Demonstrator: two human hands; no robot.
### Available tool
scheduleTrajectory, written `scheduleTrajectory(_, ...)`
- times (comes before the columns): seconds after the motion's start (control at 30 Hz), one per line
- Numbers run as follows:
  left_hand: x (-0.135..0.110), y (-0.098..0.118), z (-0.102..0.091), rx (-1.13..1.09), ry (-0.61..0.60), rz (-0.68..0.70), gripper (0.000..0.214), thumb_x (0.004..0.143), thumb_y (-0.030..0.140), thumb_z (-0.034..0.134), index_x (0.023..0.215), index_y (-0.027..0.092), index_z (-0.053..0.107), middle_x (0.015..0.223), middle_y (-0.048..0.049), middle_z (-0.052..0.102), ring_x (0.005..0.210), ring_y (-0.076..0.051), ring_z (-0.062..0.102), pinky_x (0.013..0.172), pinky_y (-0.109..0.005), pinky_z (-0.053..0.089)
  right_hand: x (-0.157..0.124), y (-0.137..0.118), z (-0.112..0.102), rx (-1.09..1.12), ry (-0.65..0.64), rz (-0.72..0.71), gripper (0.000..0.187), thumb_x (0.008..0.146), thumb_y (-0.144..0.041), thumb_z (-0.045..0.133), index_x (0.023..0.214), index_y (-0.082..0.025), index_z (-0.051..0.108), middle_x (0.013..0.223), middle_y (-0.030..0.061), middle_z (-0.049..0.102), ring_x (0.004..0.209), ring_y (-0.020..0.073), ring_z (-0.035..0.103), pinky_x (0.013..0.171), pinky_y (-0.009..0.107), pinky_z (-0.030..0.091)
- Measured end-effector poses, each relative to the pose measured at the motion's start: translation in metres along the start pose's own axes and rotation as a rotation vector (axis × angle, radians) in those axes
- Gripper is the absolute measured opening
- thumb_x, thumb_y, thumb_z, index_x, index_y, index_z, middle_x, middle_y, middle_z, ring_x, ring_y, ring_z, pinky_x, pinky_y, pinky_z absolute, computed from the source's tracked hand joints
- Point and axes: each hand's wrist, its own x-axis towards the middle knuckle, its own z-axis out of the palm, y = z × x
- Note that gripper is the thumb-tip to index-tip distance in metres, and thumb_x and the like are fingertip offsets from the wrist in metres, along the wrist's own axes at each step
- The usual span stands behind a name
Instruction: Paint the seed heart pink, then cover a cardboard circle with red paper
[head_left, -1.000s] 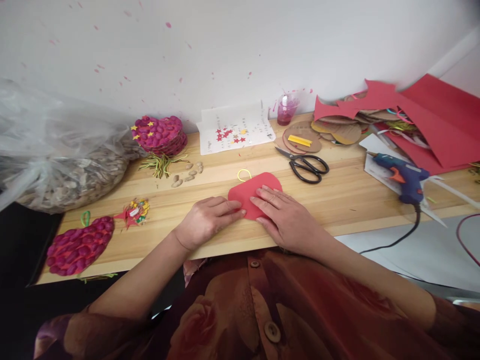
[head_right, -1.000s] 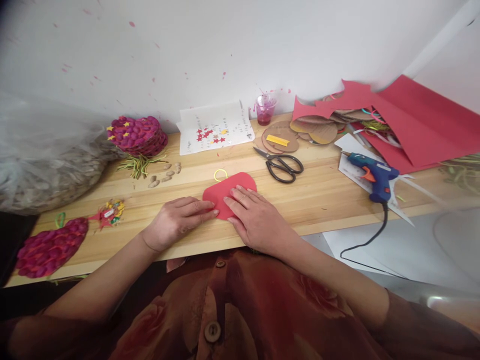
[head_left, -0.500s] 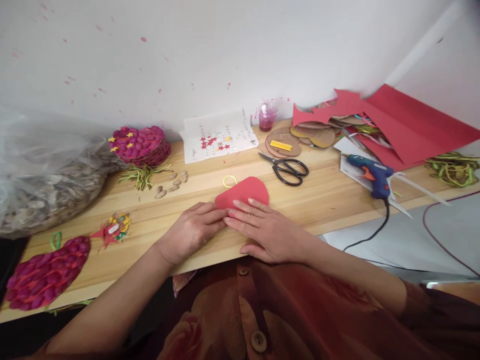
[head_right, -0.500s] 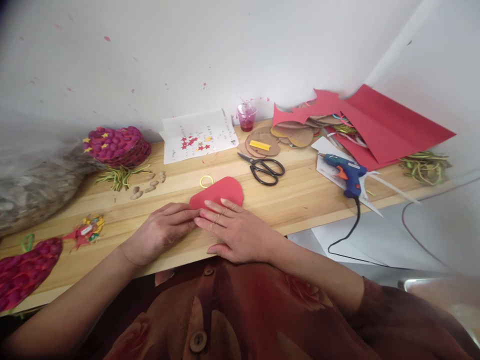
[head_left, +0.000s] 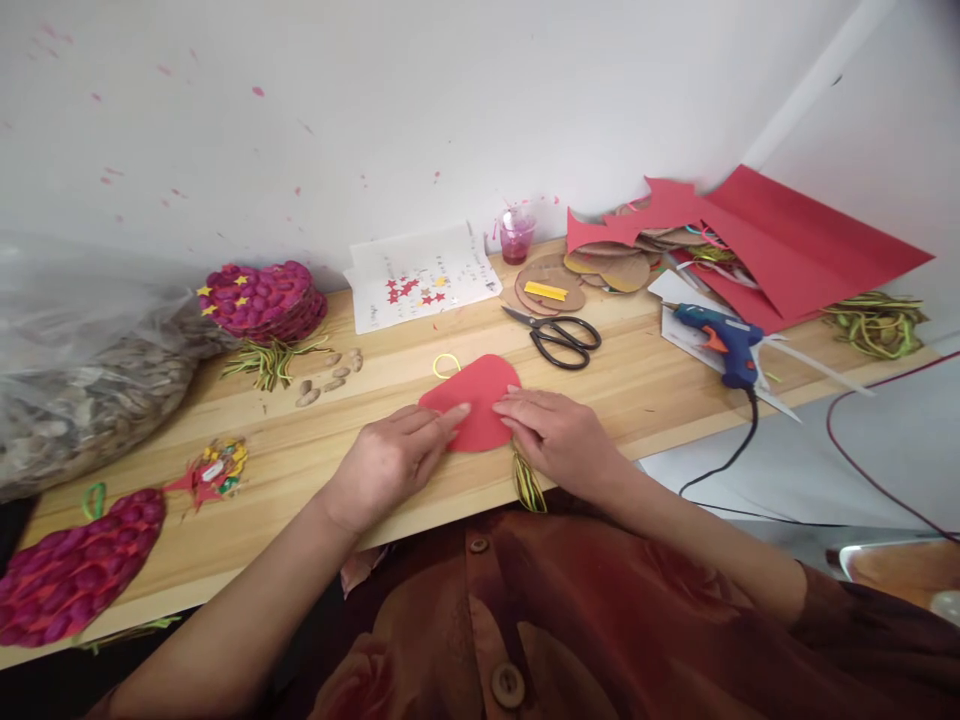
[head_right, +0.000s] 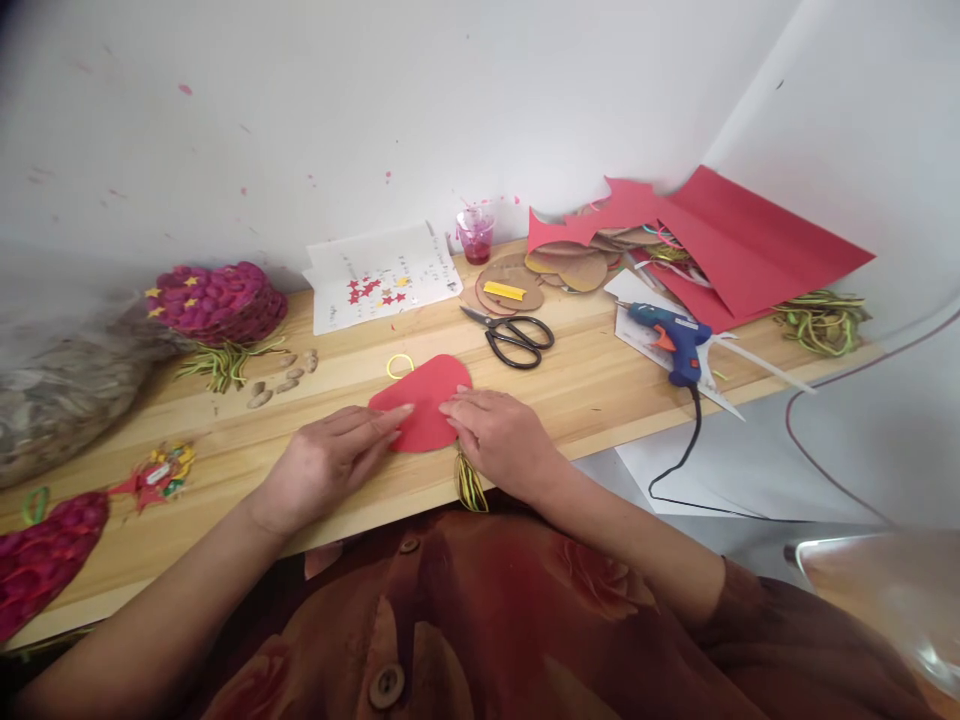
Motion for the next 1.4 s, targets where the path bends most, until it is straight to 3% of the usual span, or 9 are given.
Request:
scheduleTrajectory(0.07,0.005,0.006,0.007,0.138,0.023,-0.051,0.036,0.101,0.025,0.054,0.136,0.021,0.061,0.086,-0.0034,0.071,0.080,-0.016,0.066,0.071,-0.026,0.055,-0.001,0.004,-0.001,-0.012,0.033,0.004,0.025,0.095,-0.013,0.056,0.110,-0.019,0.075,0.112,0.0077,0.079,0.109,0.0207,0.074,0.101,0.035,0.057)
scheduleTrajectory(0.13,0.011,0.012,0.014,0.302,0.030,-0.075,0.029,0.100,0.033,0.056,0.123,0.023,0.070,0.079,-0.0031,0.067,0.075,-0.017,0.062,0.061,-0.026,0.050,-0.001,0.005,-0.002,-0.018,0.040,0.006,0.024,0.095,-0.013,0.056,0.109,-0.020,0.075,0.111,0.0069,0.079,0.107,0.0203,0.074,0.100,0.035,0.058)
scheduleTrajectory(0.27,0.018,0.018,0.021,0.454,-0.004,-0.069,0.026,0.098,0.040,0.058,0.113,0.025,0.074,0.081,-0.0049,0.066,0.076,-0.019,0.060,0.059,-0.028,0.046,-0.001,0.003,-0.004,-0.019,0.022,0.049,0.025,0.097,-0.018,0.054,0.112,-0.021,0.073,0.114,0.0085,0.078,0.112,0.0215,0.072,0.103,0.039,0.056)
scheduleTrajectory(0.5,0.016,0.014,0.019,0.386,-0.001,0.006,0.027,0.101,0.035,0.054,0.116,0.021,0.073,0.129,-0.0072,0.071,0.105,-0.023,0.064,0.077,-0.034,0.052,-0.009,0.003,-0.008,-0.072,0.056,0.191,0.039,0.092,-0.029,0.061,0.129,-0.018,0.065,0.126,0.0139,0.073,0.133,0.0332,0.058,0.112,0.055,0.047)
scheduleTrajectory(0.63,0.016,0.013,0.018,0.353,-0.005,0.006,0.028,0.101,0.035,0.053,0.116,0.020,0.072,0.128,-0.0045,0.073,0.104,-0.022,0.064,0.077,-0.034,0.052,-0.013,0.000,-0.011,-0.008,-0.007,0.269,0.045,0.092,-0.030,0.058,0.135,-0.017,0.061,0.137,0.0179,0.066,0.139,0.0339,0.052,0.114,0.058,0.044)
scheduleTrajectory(0.83,0.019,0.014,0.018,0.323,-0.007,0.000,0.029,0.101,0.036,0.054,0.116,0.019,0.072,0.124,-0.0049,0.074,0.099,-0.023,0.062,0.075,-0.035,0.051,-0.014,-0.007,-0.018,0.156,-0.032,0.345,0.046,0.092,-0.031,0.059,0.137,-0.020,0.057,0.139,0.0145,0.065,0.138,0.0319,0.054,0.116,0.057,0.043)
scheduleTrajectory(1.1,0.018,0.016,0.018,0.351,-0.037,-0.018,0.030,0.101,0.038,0.053,0.118,0.021,0.071,0.126,-0.0042,0.073,0.098,-0.023,0.062,0.079,-0.035,0.052,-0.008,-0.017,-0.021,0.689,0.068,0.527,0.051,0.095,-0.031,0.060,0.143,-0.025,0.045,0.153,0.0149,0.051,0.134,0.0268,0.058,0.114,0.049,0.048)
scheduleTrajectory(1.3,0.019,0.017,0.017,0.367,-0.036,-0.019,0.029,0.101,0.036,0.054,0.116,0.020,0.072,0.124,-0.0051,0.074,0.098,-0.023,0.063,0.078,-0.036,0.053,-0.004,-0.011,-0.030,0.690,0.025,0.574,0.044,0.093,-0.033,0.062,0.136,-0.026,0.052,0.147,0.0138,0.057,0.122,0.0273,0.067,0.105,0.049,0.056)
scheduleTrajectory(1.4,0.018,0.016,0.019,0.333,-0.035,-0.016,0.029,0.101,0.035,0.054,0.116,0.019,0.072,0.124,-0.0073,0.074,0.105,-0.024,0.064,0.083,-0.037,0.055,0.004,-0.001,-0.027,0.655,0.030,0.576,0.041,0.092,-0.032,0.062,0.132,-0.025,0.055,0.145,0.0141,0.059,0.124,0.0275,0.066,0.108,0.050,0.054)
